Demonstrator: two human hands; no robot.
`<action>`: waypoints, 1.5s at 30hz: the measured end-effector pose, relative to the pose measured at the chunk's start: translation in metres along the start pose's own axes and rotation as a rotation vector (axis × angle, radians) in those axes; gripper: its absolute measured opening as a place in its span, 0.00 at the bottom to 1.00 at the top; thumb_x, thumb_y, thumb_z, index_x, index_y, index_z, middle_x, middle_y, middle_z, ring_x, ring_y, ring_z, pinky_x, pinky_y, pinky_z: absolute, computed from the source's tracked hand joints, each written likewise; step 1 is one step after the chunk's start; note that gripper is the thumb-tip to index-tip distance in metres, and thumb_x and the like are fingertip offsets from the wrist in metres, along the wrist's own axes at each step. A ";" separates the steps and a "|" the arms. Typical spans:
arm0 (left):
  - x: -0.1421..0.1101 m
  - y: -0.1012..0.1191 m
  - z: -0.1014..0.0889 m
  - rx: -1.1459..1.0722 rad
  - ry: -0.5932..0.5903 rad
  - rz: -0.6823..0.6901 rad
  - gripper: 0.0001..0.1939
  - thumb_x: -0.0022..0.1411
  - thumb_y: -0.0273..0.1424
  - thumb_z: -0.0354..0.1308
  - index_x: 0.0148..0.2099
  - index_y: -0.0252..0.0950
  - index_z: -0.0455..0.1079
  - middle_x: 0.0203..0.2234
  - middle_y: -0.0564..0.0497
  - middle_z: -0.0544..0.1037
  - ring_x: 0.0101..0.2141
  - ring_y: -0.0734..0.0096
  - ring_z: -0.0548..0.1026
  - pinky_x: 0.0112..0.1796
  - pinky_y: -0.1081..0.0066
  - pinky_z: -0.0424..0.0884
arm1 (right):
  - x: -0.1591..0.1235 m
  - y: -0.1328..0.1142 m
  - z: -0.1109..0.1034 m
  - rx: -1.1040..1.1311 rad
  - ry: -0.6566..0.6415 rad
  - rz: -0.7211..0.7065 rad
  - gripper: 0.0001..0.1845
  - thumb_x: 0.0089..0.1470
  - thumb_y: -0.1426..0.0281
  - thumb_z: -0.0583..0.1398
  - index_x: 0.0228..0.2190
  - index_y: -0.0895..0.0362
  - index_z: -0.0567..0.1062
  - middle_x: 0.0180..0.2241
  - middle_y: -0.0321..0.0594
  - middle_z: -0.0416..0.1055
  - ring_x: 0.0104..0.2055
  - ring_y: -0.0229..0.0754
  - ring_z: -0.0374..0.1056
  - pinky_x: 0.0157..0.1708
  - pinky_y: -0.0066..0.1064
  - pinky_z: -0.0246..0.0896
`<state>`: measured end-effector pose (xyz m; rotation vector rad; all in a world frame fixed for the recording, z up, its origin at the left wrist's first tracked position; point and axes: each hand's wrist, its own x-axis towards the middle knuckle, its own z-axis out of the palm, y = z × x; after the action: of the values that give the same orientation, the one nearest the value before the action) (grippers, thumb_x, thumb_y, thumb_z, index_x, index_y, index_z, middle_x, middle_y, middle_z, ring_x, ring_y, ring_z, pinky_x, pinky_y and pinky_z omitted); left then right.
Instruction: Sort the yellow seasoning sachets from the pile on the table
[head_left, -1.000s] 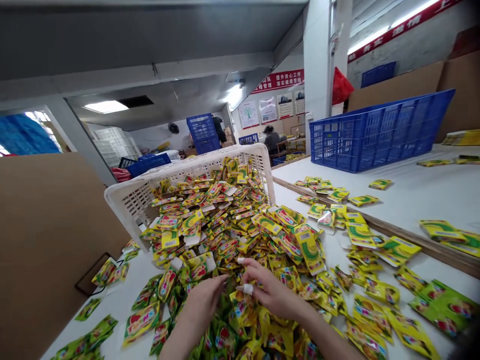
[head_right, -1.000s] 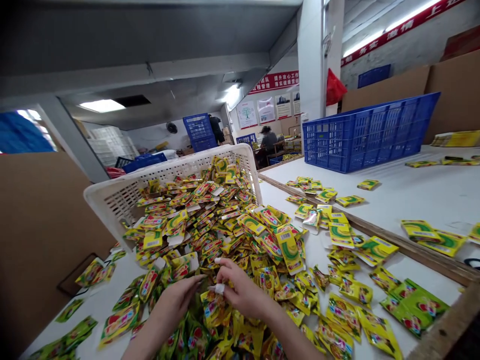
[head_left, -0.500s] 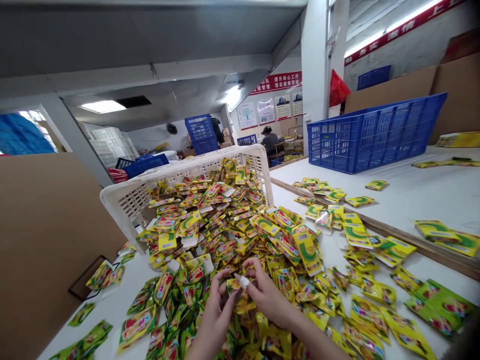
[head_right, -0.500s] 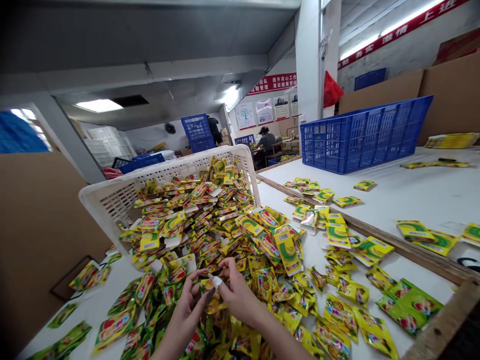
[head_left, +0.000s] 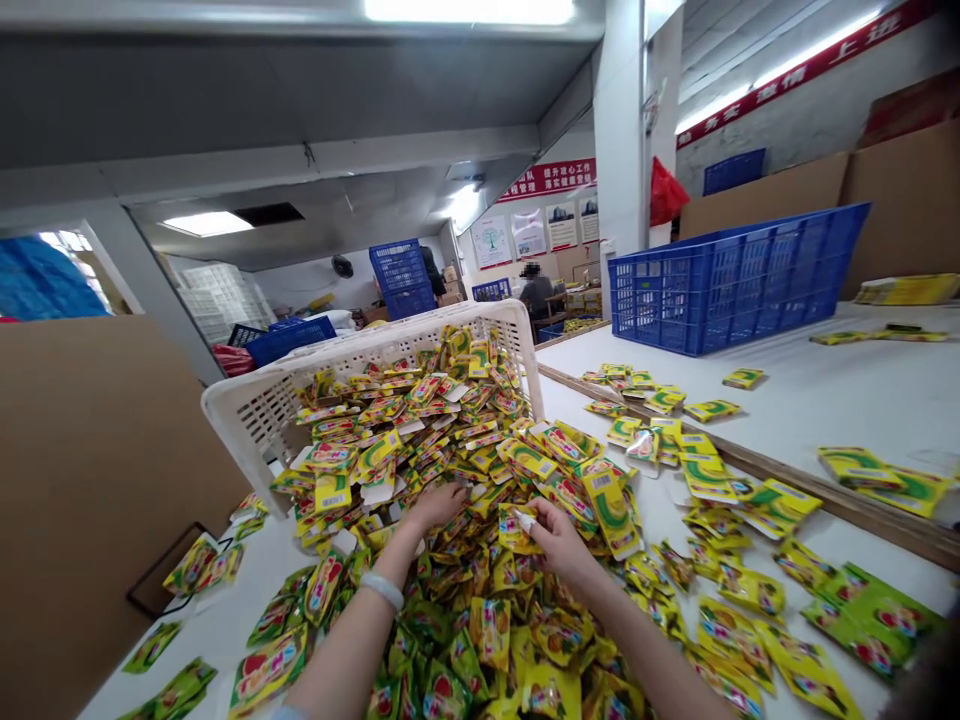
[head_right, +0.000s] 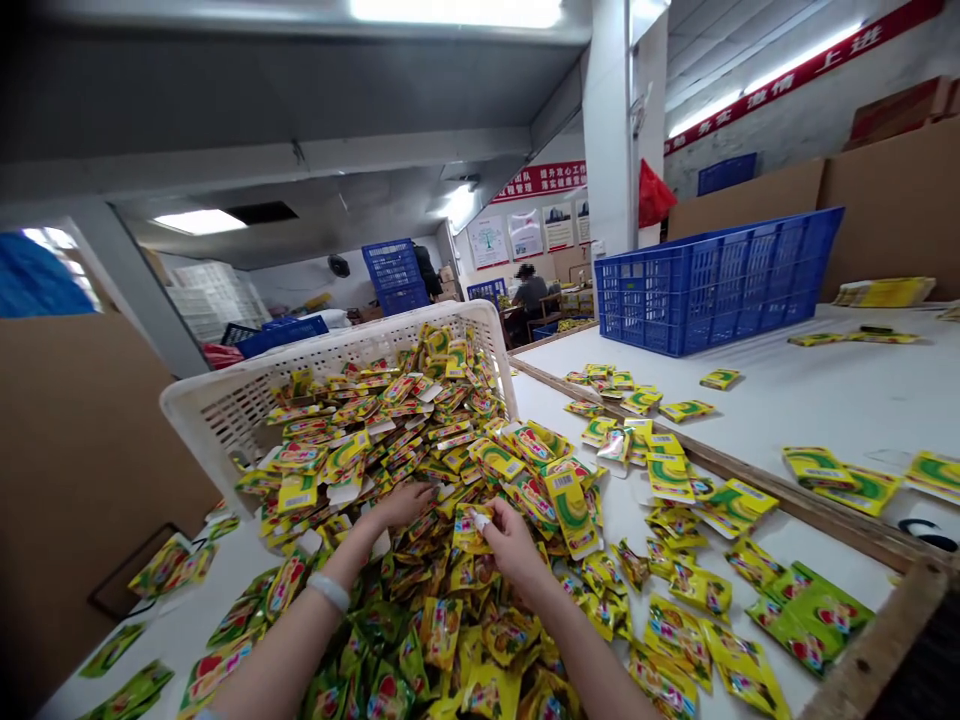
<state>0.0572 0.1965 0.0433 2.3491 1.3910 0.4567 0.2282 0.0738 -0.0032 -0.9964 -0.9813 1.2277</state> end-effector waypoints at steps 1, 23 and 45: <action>0.008 -0.003 0.000 0.025 -0.051 -0.019 0.13 0.58 0.37 0.55 0.41 0.32 0.68 0.40 0.47 0.72 0.44 0.60 0.69 0.47 0.53 0.61 | 0.001 0.001 -0.001 0.002 -0.003 -0.016 0.18 0.42 0.54 0.58 0.27 0.54 0.62 0.21 0.28 0.58 0.19 0.32 0.54 0.14 0.22 0.50; -0.128 0.068 0.017 -0.972 -0.360 -0.132 0.23 0.42 0.33 0.65 0.42 0.33 0.66 0.33 0.49 0.74 0.36 0.63 0.70 0.39 0.69 0.66 | -0.030 -0.024 0.022 -0.145 -0.048 -0.449 0.07 0.49 0.66 0.58 0.32 0.55 0.66 0.29 0.35 0.61 0.30 0.36 0.60 0.31 0.28 0.58; -0.128 0.044 0.012 -1.005 -0.455 -0.209 0.15 0.41 0.28 0.61 0.35 0.33 0.67 0.24 0.54 0.71 0.26 0.71 0.67 0.30 0.73 0.64 | -0.034 -0.016 0.026 -0.373 -0.302 -0.375 0.08 0.46 0.77 0.55 0.23 0.57 0.74 0.24 0.34 0.65 0.27 0.35 0.60 0.27 0.26 0.53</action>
<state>0.0373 0.0615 0.0428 1.3563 0.8610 0.3921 0.2049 0.0403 0.0175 -0.8668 -1.5991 0.9105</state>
